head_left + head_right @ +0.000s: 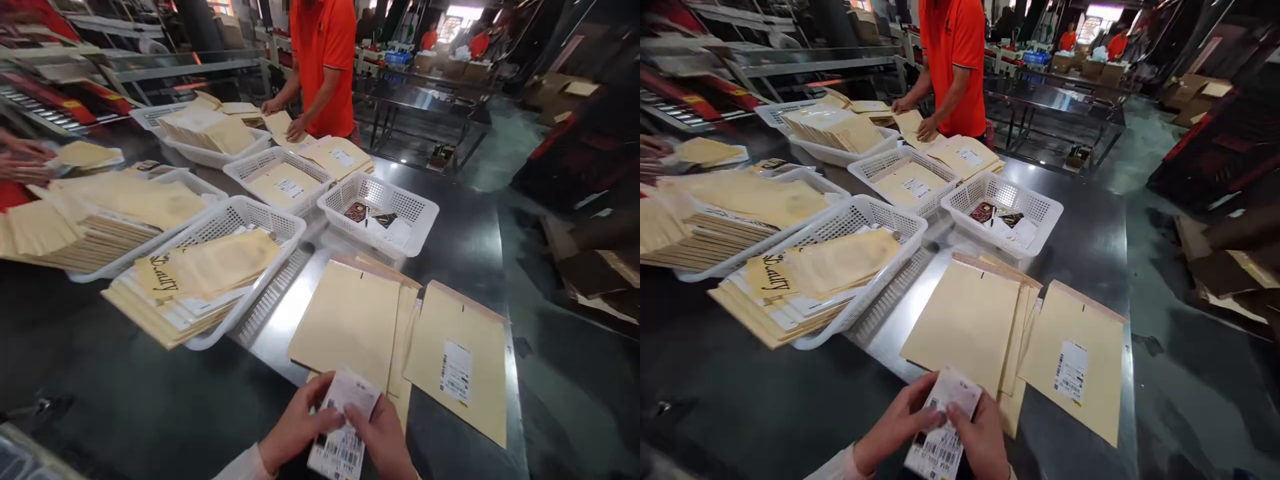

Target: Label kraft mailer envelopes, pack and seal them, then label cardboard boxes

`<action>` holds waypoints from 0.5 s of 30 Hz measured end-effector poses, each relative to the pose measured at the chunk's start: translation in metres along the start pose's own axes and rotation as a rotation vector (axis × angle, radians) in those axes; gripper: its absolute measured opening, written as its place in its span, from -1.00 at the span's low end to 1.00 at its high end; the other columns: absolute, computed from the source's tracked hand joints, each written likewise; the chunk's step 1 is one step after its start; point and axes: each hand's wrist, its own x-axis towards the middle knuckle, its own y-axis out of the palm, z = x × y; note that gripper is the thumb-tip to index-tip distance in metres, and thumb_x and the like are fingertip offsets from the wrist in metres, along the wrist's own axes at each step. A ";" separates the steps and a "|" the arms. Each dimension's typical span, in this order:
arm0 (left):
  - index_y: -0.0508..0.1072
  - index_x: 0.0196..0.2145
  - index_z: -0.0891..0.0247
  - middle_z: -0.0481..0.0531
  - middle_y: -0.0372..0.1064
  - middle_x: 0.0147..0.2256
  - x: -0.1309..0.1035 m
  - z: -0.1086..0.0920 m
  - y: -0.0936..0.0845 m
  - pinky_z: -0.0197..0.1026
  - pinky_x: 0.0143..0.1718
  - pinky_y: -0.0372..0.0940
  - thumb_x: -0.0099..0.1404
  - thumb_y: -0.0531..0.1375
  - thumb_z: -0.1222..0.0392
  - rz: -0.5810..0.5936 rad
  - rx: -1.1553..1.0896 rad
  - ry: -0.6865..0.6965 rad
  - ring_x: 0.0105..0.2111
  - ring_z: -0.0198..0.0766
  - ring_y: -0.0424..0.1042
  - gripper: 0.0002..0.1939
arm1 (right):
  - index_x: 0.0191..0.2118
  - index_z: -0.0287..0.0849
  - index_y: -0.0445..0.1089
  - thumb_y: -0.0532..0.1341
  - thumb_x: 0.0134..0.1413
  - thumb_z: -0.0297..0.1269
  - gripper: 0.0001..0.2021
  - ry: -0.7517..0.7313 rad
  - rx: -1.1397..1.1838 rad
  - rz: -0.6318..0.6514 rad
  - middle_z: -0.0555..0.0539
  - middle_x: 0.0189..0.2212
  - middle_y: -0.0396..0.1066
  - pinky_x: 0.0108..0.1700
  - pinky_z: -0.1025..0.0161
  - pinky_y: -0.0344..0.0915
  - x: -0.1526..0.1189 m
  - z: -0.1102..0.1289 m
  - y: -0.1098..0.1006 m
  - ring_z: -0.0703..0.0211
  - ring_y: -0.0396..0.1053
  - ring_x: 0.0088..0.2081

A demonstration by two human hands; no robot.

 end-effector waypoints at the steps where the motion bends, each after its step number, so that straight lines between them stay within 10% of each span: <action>1: 0.56 -0.18 0.36 0.17 0.53 -0.26 0.003 -0.002 0.000 -0.11 -0.16 0.32 -0.06 0.39 -0.22 -0.065 -0.017 -0.028 -0.25 -0.07 0.45 -0.37 | -0.19 -0.22 0.49 0.46 -0.32 0.13 -0.40 0.013 -0.030 0.046 -0.22 -0.23 0.58 -0.11 -0.02 0.44 0.001 0.002 0.002 -0.17 0.51 -0.18; 8: 0.46 -0.57 0.37 0.00 0.36 -0.62 0.012 0.014 0.007 -0.26 -0.49 0.18 -0.22 0.34 -0.42 -0.393 -0.104 -0.128 -0.58 -0.31 0.27 -0.32 | -0.36 -0.10 0.60 0.31 -0.07 0.14 -0.61 -0.126 -0.406 0.035 -0.13 -0.38 0.58 -0.29 0.15 0.43 0.022 0.031 -0.002 -0.04 0.50 -0.31; 15: 0.54 -0.47 0.33 0.12 0.50 -0.46 -0.009 0.066 -0.016 -0.11 -0.23 0.34 -0.06 0.11 -0.58 -0.499 -0.143 -0.176 -0.36 -0.08 0.43 -0.20 | -0.40 -0.03 0.61 0.24 0.07 0.01 -0.72 -0.625 -0.936 -0.476 -0.15 -0.18 0.50 -0.02 -0.05 0.28 0.124 0.040 -0.011 -0.05 0.36 -0.12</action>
